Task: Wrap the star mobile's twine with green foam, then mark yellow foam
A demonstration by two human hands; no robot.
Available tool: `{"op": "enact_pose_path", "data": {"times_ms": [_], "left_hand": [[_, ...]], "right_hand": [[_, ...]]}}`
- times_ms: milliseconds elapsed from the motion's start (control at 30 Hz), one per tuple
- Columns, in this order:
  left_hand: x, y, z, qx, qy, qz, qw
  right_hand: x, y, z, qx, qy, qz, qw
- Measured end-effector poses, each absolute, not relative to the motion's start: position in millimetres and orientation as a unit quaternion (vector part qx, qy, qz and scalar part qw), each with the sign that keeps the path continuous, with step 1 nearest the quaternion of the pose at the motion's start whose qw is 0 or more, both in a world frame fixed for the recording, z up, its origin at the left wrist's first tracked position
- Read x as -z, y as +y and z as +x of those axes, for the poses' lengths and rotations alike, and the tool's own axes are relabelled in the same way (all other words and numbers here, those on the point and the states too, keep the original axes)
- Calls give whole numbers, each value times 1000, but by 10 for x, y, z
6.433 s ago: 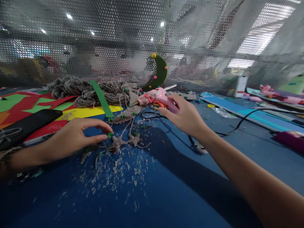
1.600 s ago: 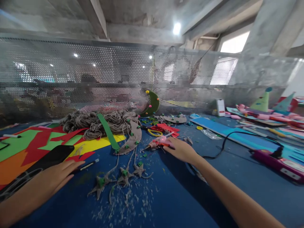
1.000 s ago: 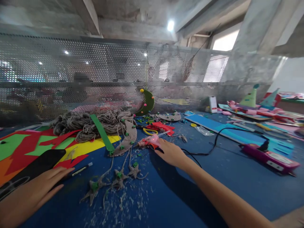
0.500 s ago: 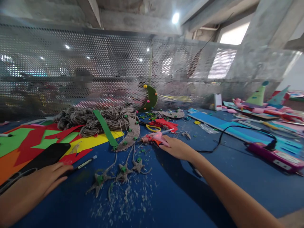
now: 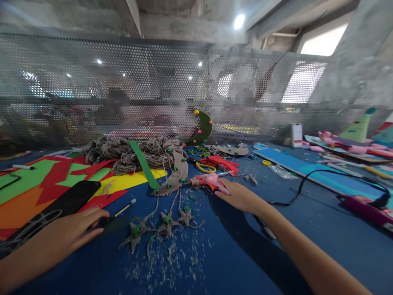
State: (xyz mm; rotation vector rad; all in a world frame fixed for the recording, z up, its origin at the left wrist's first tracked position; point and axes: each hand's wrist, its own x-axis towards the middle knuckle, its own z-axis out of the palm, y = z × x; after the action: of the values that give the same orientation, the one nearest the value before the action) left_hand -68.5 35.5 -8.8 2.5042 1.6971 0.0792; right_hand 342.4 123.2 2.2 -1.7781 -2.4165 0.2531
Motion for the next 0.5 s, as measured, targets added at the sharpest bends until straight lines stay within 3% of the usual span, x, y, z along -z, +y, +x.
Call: {"op": "enact_pose_path", "data": {"times_ms": [300, 500], "left_hand": [[-76, 314, -618, -33, 512, 847, 140], [-100, 241, -507, -113, 502, 851, 104]], "right_hand": [[53, 1336, 3460, -92, -790, -605, 49], [75, 1385, 3472, -80, -791, -604, 54]]}}
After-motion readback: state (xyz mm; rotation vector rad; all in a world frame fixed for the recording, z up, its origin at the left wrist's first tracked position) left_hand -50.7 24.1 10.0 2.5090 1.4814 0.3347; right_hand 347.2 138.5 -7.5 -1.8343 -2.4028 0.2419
